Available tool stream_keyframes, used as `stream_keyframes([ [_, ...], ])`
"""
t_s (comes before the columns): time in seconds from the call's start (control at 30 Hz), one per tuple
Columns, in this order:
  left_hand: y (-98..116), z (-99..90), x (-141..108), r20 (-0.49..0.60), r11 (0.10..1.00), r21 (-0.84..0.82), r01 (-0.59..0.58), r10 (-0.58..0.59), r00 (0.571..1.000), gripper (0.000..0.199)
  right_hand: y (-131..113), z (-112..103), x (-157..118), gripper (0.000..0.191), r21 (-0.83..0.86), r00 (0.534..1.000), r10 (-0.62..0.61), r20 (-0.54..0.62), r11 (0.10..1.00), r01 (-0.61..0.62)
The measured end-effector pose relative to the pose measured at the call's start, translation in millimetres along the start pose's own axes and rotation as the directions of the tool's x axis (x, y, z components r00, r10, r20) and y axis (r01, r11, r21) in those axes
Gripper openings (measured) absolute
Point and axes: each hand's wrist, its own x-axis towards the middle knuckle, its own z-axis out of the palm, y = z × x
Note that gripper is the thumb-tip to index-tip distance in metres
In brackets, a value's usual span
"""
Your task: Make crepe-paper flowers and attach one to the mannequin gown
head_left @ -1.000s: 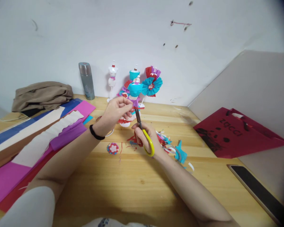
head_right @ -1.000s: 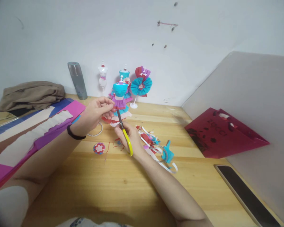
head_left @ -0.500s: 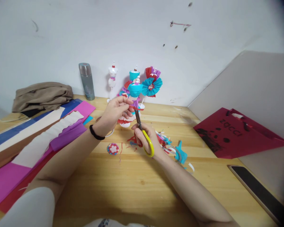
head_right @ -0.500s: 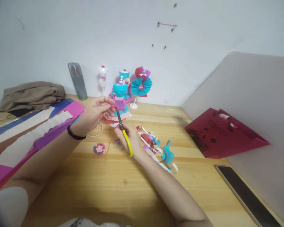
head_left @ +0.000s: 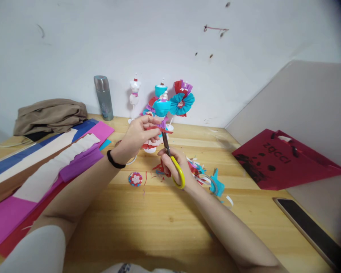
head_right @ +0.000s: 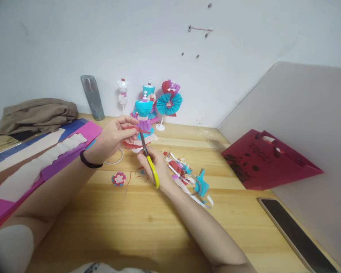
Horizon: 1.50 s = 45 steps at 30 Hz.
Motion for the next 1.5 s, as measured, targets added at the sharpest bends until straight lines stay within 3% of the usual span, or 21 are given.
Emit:
stream_keyframes([
  [0.33, 15, -4.3, -4, 0.043, 0.988, 0.147, -0.041, 0.035, 0.998, 0.049, -3, -6, 1, 0.034, 0.103, 0.997, 0.011, 0.075, 0.995, -0.019],
  [0.53, 20, -13.0, -3, 0.068, 0.95, 0.269, -0.161, 0.148, 0.987, 0.052, 1, -13, 4, 0.036, -0.03, 0.996, -0.054, 0.07, 0.998, 0.057],
  [0.77, 17, -16.8, 0, 0.188, 0.842, 0.442, -0.309, 0.249, 0.95, 0.052, -3, -17, 4, 0.039, -0.065, 0.986, -0.086, 0.142, 0.993, 0.096],
  [0.97, 21, -19.0, -3, 0.264, 0.718, 0.558, -0.417, 0.323, 0.909, 0.051, -15, -18, 1, 0.038, -0.021, 0.992, -0.045, 0.119, 0.999, 0.048],
  [1.1, 16, -18.1, -1, 0.273, 0.631, 0.624, -0.462, 0.378, 0.885, 0.054, -14, -16, 0, 0.039, 0.023, 0.993, -0.016, 0.119, 1.0, 0.013],
  [1.3, 11, -13.9, -1, 0.258, 0.636, 0.614, -0.467, 0.397, 0.881, 0.055, -5, -15, 2, 0.043, -0.028, 0.992, -0.028, 0.121, 0.999, 0.032],
  [1.5, 10, -13.3, -2, 0.281, 0.535, 0.677, -0.505, 0.446, 0.85, 0.061, -11, -15, 2, 0.04, -0.084, 0.989, -0.021, 0.147, 0.996, 0.034],
])
